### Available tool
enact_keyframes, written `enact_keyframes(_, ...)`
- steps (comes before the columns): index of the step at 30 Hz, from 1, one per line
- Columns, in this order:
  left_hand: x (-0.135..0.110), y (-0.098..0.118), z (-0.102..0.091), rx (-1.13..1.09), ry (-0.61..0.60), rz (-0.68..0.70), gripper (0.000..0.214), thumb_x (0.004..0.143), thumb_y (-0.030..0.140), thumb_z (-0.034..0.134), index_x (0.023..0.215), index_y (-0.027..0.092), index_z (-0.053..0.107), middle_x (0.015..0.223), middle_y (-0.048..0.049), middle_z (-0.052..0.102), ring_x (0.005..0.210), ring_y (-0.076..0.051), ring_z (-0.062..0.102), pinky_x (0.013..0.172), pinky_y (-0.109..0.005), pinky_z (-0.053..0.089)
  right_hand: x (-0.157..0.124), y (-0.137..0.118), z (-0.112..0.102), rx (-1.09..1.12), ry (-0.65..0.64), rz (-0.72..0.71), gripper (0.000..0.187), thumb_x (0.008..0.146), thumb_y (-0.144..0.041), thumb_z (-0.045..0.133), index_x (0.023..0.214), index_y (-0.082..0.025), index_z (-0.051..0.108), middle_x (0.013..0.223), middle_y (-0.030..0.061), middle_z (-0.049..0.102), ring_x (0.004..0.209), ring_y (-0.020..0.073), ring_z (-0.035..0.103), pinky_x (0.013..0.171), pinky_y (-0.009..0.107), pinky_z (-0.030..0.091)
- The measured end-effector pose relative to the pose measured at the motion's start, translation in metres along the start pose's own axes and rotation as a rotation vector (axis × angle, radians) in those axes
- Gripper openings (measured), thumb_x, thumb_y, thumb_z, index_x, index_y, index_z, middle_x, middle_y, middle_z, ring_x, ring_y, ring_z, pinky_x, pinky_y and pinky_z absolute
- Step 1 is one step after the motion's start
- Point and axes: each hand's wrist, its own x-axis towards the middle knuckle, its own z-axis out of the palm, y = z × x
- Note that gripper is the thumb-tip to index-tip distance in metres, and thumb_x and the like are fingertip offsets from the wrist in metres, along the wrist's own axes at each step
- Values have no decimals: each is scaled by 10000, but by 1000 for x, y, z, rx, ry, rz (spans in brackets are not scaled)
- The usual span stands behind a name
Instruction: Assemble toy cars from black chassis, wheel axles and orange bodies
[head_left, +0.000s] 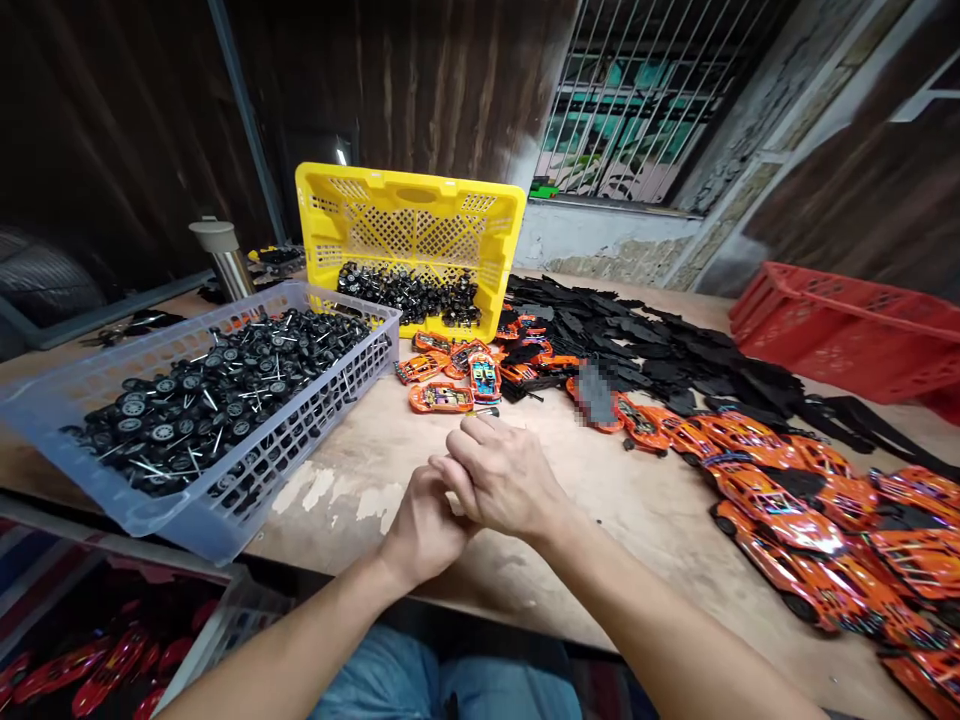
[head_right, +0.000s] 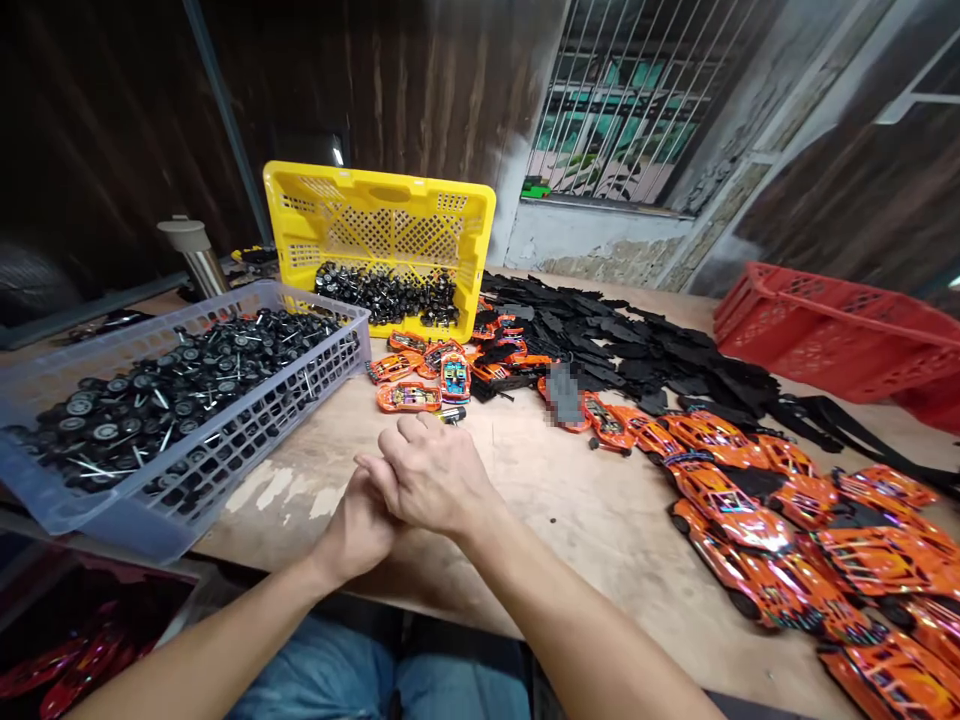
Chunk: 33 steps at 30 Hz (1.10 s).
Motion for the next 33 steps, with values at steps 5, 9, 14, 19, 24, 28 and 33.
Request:
enact_keyframes(5, 0, 2, -2, 155, 7, 0, 77, 656, 107, 585, 651, 168, 539, 655, -22, 621, 604, -162, 591, 559, -251, 429, -14, 3, 7, 123, 23, 91, 372, 971, -244, 356, 648, -192, 534, 627, 27, 504, 592, 154, 422, 560, 286, 289)
enact_keyframes(9, 5, 2, -13, 108, -121, -69, 135, 683, 127, 613, 816, 143, 627, 796, -35, 678, 734, -184, 635, 654, -245, 462, -29, 14, 2, 498, -79, 184, 242, 913, -394, 559, 802, -179, 569, 761, 28, 564, 702, 154, 507, 638, 259, 390)
enact_keyframes(14, 11, 3, -27, 162, -203, -87, 205, 699, 178, 655, 901, 139, 638, 843, -37, 678, 787, -193, 630, 704, -248, 452, -43, 25, -7, 671, -133, 241, 350, 779, -409, 749, 990, -190, 576, 903, 43, 589, 805, 170, 554, 707, 270, 436)
enact_keyframes(19, 12, 9, -26, 238, -250, -38, 156, 704, 174, 638, 855, 140, 620, 827, -42, 659, 768, -191, 610, 688, -253, 435, -42, 24, -10, 642, -157, 214, 303, 793, -408, 739, 920, -179, 585, 849, 31, 576, 774, 158, 544, 673, 253, 414)
enact_keyframes(24, 9, 8, -27, 227, -266, 7, 184, 675, 107, 602, 853, 150, 630, 809, -26, 674, 751, -177, 615, 699, -247, 435, -44, 18, -7, 603, -94, 194, 316, 775, -443, 746, 822, -174, 586, 755, 5, 551, 694, 138, 520, 613, 239, 385)
enact_keyframes(28, 4, 10, -33, 197, -261, -32, 288, 662, 70, 574, 930, 154, 639, 883, -27, 693, 788, -172, 629, 732, -245, 470, -37, 9, -5, 581, -95, 204, 277, 803, -415, 724, 882, -172, 619, 796, 29, 577, 740, 158, 549, 654, 257, 426)
enact_keyframes(33, 7, 18, -51, 265, -189, 1, 630, 663, 100, 636, 1275, 200, 524, 1208, -62, 642, 1077, -220, 606, 957, -312, 456, -28, 9, -12, 628, -144, 207, 258, 874, -369, 644, 1067, -202, 611, 1006, 68, 653, 909, 185, 610, 807, 300, 483)
